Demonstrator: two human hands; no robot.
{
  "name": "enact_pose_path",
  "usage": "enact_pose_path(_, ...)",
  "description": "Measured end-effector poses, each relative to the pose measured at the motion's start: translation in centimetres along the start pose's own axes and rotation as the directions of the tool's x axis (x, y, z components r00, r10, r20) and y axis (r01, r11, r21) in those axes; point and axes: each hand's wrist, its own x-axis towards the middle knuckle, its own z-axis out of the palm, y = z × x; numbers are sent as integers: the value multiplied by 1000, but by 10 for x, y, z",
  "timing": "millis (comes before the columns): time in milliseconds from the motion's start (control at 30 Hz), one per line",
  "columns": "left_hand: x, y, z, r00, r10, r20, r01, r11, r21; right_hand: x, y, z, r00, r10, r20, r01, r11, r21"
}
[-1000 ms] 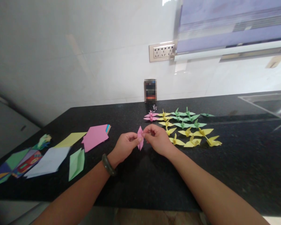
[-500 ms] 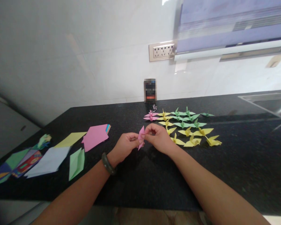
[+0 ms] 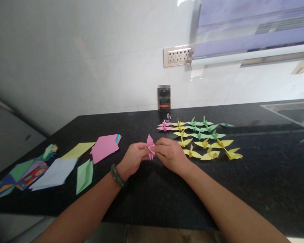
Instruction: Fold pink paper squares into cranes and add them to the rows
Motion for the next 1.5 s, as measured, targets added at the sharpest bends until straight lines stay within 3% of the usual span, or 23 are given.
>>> enact_pose_path(200,0,3,-3,997,-30,71,35,997,-74,-1,3,3,997,-74,30,76,995,-62)
enact_pose_path(300,-1,5,-4,993,-25,118,32,997,-63,-1,3,2,999,-42,10,43,999,-30)
enact_pose_path(400,-1,5,-4,987,4,161,-1,1000,-17,1,0,1,993,91,-70,-89,995,37)
enact_pose_path(500,-1,4,-2,989,32,146,-38,999,35,4,-1,3,937,301,-178,-290,953,89)
enact_pose_path(633,0,4,-1,998,58,-3,-57,993,106,4,2,5,851,518,-83,-507,853,126)
enact_pose_path(733,0,7,-2,994,74,-79,-57,978,202,3,4,4,871,482,-96,-469,874,128)
enact_pose_path(800,-1,9,-3,996,83,-45,-65,951,301,3,6,3,911,391,-128,-377,918,122)
enact_pose_path(867,-1,11,-4,996,84,11,-82,924,373,2,7,1,954,295,-52,-289,952,98)
enact_pose_path(933,0,11,-4,995,98,9,-94,922,374,2,8,1,949,309,58,-313,946,89)
enact_pose_path(1000,0,11,-4,992,125,-33,-110,953,283,2,8,3,882,455,121,-470,868,158)
enact_pose_path(1067,0,10,-4,988,151,-38,-144,978,148,2,5,6,760,631,157,-643,692,329)
enact_pose_path(1133,-1,9,-3,984,175,18,-176,982,72,2,1,11,648,732,211,-706,472,529)
enact_pose_path(1200,-1,7,-4,981,185,66,-190,978,89,1,-3,15,590,757,281,-701,308,643)
enact_pose_path(1300,2,5,-6,983,181,15,-181,976,120,1,-9,19,593,715,371,-699,228,678)
enact_pose_path(1500,6,4,-10,987,157,-34,-153,983,106,1,-11,16,657,650,382,-683,297,668)
